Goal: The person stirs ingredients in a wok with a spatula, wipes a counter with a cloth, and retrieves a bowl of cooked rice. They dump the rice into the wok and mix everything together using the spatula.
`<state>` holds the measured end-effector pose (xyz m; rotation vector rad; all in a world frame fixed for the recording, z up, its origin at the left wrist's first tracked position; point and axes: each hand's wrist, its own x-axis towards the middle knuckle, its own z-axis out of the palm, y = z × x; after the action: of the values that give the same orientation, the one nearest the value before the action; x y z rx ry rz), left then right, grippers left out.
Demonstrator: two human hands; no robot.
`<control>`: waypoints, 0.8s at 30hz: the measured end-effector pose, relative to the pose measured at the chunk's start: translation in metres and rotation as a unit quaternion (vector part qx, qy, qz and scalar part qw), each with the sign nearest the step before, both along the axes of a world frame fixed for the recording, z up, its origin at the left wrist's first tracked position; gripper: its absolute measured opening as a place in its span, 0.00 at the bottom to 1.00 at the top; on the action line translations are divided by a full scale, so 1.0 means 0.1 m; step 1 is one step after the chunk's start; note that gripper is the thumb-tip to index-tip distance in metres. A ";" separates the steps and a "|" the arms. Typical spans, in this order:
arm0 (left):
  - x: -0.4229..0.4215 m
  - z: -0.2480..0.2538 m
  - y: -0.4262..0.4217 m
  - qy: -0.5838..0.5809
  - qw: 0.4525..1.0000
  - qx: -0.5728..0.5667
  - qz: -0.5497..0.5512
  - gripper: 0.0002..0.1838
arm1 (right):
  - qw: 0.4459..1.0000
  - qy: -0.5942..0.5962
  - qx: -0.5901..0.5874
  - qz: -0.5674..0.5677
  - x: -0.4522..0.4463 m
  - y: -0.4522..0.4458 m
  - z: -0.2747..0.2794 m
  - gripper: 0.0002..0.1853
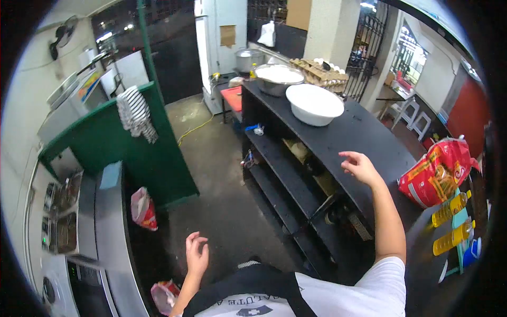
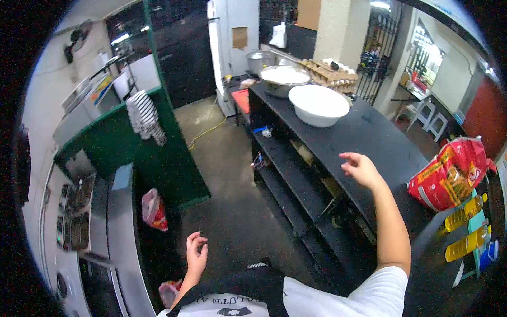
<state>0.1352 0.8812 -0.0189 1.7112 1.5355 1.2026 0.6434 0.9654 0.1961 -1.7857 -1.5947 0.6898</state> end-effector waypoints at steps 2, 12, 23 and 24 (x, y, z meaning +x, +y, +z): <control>0.22 0.09 0.61 0.042 0.997 0.032 -0.047 0.10 | 0.995 0.083 0.006 -0.051 0.11 0.31 0.06 0.19; 1.24 0.86 4.26 -0.016 0.970 0.144 -0.197 0.14 | 0.996 0.040 0.072 0.015 -0.49 1.31 0.12 0.11; 3.40 1.70 8.52 0.038 0.959 0.068 -0.271 0.31 | 0.942 0.321 0.086 -0.054 -1.30 3.22 -0.28 0.22; 3.46 1.79 8.55 0.077 0.935 0.018 -0.347 0.27 | 0.918 0.378 0.101 -0.068 -1.33 3.49 -0.41 0.24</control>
<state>0.4813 1.7365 0.1601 2.1483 0.8416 0.7376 0.5102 1.3149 0.1550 -1.2329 -0.9615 0.9574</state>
